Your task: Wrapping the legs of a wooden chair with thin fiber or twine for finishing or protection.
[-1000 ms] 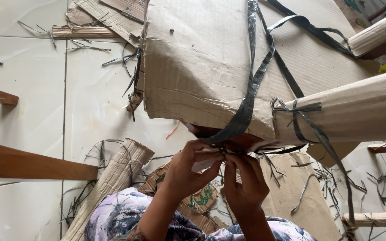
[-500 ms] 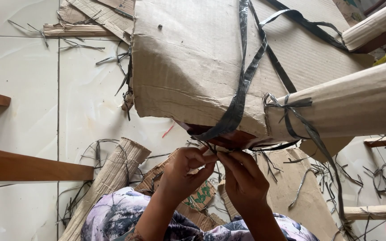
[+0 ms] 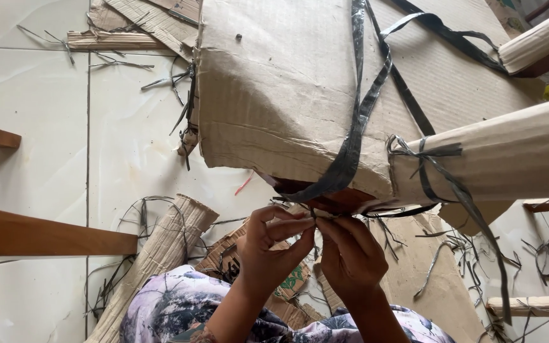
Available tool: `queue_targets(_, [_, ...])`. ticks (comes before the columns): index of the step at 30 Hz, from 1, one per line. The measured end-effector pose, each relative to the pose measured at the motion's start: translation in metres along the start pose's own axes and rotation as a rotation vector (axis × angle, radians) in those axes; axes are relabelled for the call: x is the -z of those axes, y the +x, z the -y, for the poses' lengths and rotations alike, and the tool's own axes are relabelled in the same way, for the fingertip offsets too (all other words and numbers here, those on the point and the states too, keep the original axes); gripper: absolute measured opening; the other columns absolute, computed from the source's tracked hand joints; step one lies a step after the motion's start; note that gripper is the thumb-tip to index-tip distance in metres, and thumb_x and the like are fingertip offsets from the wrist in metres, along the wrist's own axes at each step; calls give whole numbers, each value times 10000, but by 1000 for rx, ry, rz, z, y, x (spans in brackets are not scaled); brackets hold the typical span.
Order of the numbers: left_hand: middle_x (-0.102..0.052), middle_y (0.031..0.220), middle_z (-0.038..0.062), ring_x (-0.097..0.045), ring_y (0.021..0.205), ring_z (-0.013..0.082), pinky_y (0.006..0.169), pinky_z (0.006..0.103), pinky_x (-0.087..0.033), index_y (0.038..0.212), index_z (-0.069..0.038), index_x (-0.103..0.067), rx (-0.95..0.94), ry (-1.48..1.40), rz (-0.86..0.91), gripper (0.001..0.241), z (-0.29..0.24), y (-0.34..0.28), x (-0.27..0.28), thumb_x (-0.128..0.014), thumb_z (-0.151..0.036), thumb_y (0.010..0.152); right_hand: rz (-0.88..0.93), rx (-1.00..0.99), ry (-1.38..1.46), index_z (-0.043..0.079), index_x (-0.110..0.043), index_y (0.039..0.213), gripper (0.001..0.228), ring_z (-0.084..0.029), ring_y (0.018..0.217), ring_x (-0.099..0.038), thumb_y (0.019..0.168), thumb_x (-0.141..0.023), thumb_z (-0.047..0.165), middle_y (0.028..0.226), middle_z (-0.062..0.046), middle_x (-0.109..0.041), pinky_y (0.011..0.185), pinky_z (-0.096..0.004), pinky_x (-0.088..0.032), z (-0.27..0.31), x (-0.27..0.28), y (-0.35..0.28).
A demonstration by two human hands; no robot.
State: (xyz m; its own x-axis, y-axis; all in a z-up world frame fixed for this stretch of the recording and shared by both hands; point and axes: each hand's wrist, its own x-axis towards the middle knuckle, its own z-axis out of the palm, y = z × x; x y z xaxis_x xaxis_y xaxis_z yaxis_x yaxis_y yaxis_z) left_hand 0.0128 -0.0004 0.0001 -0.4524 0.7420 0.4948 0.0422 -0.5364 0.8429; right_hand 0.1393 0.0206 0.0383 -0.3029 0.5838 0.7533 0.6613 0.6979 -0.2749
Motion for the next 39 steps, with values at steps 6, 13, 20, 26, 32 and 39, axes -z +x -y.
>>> queue_targets(6, [-789,933,158,-794,856,188,793,269,-669,1152,-13,-438,135,-211,26,509,-2,2,3,-782,81,789,55,9,-51,-32,-737,968,144,-167,729,-649,832,-729,-79,967,-111,-686,616,-279,-519,0,-1,-2])
queue_targets(13, [-708,946,183,-753,821,225,753,267,-631,1391,-41,-302,451,-603,56,767,12,7,10,-754,147,801,163,-113,-15,-7,-675,1022,191,-186,735,-602,849,-639,-79,988,-93,-637,636,-306,-475,20,5,3])
queue_targets(20, [-498,958,72,-753,863,234,755,246,-622,1560,-107,-60,495,-603,143,1088,16,13,18,-748,161,761,194,-237,17,33,-719,1010,181,-159,831,-648,855,-677,-49,1064,-65,-653,686,-277,-513,21,8,-1])
queue_targets(26, [-406,858,-1,-726,802,173,798,242,-613,1557,-94,-5,440,-497,185,1095,12,19,23,-738,113,771,126,-220,29,20,-760,958,201,-156,824,-705,797,-715,-92,1015,-64,-728,710,-259,-563,25,7,2])
queue_targets(32, [-415,839,-2,-700,757,154,758,224,-571,1552,-81,-38,421,-344,182,1068,2,21,24,-725,81,751,85,-229,76,-1,-763,945,172,-156,762,-724,790,-756,-75,954,-88,-765,668,-251,-573,26,5,0])
queue_targets(39, [-510,885,26,-621,830,123,788,230,-533,1458,-57,-169,62,-100,124,869,-3,6,14,-683,80,771,78,-268,79,5,-733,967,185,-157,760,-729,796,-796,-31,918,-84,-767,676,-266,-586,29,4,1])
